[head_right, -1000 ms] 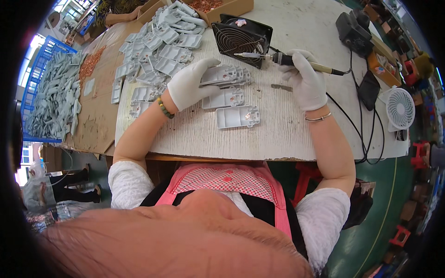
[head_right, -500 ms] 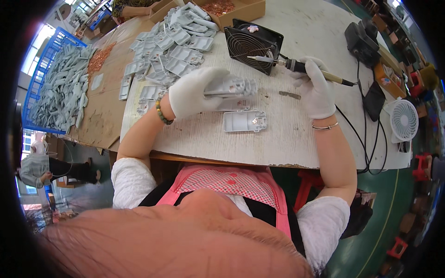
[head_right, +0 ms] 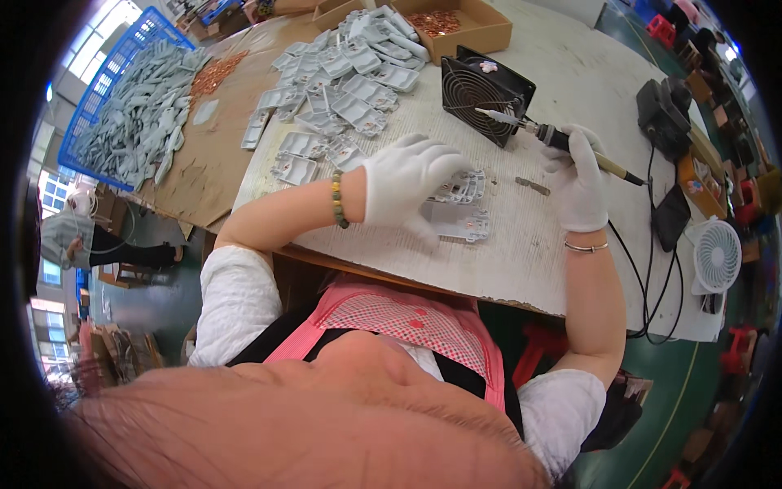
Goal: Soldering electronic components onto small plastic parts at a factory workstation.
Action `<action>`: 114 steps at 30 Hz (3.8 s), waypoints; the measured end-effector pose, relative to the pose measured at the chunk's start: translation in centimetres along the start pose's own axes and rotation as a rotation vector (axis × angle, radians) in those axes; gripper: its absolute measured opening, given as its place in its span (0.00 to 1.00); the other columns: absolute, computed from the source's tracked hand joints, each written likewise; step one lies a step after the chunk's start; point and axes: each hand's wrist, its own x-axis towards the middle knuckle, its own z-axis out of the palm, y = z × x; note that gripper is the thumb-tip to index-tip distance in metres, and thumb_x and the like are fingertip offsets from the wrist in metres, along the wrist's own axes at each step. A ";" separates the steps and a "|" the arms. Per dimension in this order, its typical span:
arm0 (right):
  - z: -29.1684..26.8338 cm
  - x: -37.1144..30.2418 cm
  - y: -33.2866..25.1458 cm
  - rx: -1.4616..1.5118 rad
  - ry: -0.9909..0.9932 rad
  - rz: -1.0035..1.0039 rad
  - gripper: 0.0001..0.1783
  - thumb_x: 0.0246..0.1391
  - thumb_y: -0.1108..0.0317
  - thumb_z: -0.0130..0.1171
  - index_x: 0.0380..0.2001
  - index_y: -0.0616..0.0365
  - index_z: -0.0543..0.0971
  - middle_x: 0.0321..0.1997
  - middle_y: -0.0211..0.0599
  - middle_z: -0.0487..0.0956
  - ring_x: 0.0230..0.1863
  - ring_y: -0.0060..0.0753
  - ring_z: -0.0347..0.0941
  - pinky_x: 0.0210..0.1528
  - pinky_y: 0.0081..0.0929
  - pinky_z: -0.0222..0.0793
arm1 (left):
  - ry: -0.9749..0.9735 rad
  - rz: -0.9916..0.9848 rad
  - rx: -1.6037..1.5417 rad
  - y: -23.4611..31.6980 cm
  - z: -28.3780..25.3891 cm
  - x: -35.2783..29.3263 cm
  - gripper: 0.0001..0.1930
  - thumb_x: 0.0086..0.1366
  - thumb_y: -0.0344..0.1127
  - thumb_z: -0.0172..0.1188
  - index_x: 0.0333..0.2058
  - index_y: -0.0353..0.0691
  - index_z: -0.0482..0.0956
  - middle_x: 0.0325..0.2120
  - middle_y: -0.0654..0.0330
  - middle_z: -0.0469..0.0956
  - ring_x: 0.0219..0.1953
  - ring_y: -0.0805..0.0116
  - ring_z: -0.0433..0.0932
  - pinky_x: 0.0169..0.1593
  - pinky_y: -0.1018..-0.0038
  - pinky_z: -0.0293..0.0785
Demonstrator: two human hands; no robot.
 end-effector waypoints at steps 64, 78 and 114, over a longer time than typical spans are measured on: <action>1.5 -1.0 1.4 -0.071 -0.072 0.092 0.10 0.58 0.66 0.53 0.36 0.62 0.75 0.30 0.36 0.78 0.26 0.20 0.75 0.24 0.13 0.69 | 0.302 -0.379 0.262 -6.7 -1.3 -13.6 0.28 0.49 0.37 0.63 0.52 0.54 0.71 0.52 0.50 0.65 0.51 0.48 0.68 0.53 0.62 0.66; 1.9 -1.1 0.7 -0.087 -0.030 0.189 0.10 0.57 0.67 0.52 0.37 0.62 0.75 0.28 0.37 0.78 0.23 0.21 0.74 0.25 0.16 0.70 | 0.525 -0.182 0.405 -12.0 -1.4 -3.9 0.08 0.51 0.34 0.61 0.32 0.45 0.76 0.35 0.59 0.73 0.36 0.58 0.74 0.37 0.65 0.73; 0.9 -0.6 1.2 -0.154 0.016 0.273 0.11 0.59 0.66 0.51 0.39 0.62 0.75 0.28 0.36 0.79 0.22 0.17 0.72 0.26 0.14 0.67 | 0.212 -0.032 -0.015 -6.2 2.8 -0.5 0.09 0.52 0.32 0.59 0.33 0.38 0.72 0.41 0.55 0.71 0.41 0.54 0.72 0.44 0.66 0.71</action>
